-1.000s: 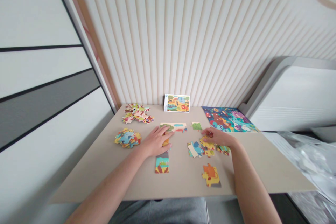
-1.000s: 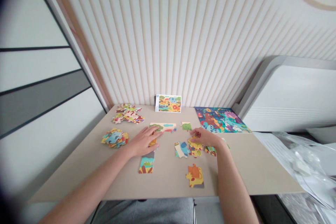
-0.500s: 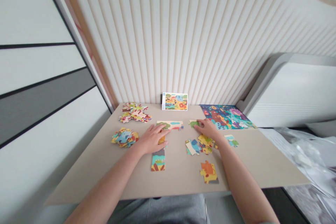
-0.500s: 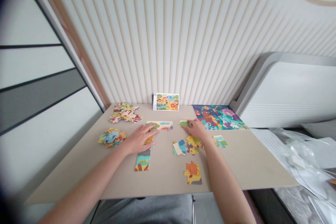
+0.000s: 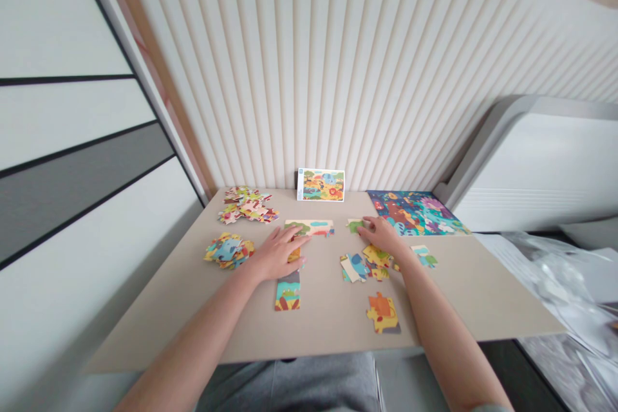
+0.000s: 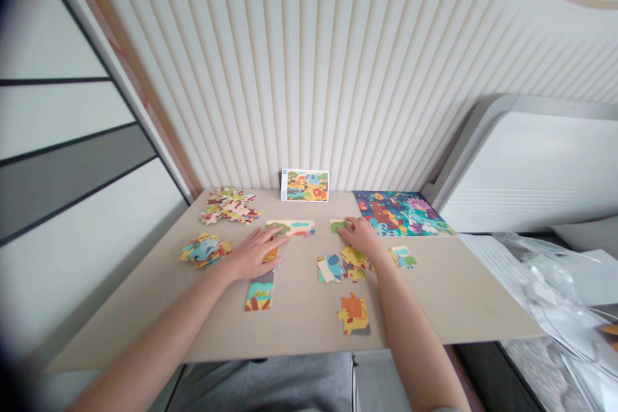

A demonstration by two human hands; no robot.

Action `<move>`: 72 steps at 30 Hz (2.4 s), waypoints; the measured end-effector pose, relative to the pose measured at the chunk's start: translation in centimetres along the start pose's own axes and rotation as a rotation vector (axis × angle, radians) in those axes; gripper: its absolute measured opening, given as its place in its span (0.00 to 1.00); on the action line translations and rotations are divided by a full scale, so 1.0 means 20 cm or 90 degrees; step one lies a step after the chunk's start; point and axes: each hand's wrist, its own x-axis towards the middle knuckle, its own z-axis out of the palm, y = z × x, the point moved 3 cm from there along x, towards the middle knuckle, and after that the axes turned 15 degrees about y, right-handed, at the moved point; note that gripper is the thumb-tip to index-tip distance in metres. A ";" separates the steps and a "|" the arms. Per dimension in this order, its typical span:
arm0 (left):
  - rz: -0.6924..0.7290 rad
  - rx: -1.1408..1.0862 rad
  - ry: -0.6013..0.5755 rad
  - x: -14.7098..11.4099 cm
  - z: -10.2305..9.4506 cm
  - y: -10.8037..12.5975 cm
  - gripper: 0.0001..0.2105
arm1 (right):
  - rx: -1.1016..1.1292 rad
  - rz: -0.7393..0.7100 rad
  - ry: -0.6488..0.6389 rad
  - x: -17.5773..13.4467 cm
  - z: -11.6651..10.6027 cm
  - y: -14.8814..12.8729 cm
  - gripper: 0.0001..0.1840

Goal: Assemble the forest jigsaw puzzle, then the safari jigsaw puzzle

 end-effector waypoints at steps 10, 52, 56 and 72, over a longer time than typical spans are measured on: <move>0.000 0.017 -0.008 0.00 0.00 0.01 0.28 | 0.243 -0.078 -0.243 -0.10 -0.14 -0.15 0.19; 0.001 0.045 -0.017 0.01 -0.03 0.02 0.27 | 0.299 0.112 -0.001 -0.03 0.13 -0.20 0.24; 0.001 0.041 -0.017 0.01 -0.05 0.03 0.27 | 0.216 0.075 0.015 -0.01 0.12 -0.23 0.22; -0.002 0.032 -0.005 0.00 -0.05 0.00 0.27 | 0.043 0.019 0.004 0.02 0.10 -0.32 0.18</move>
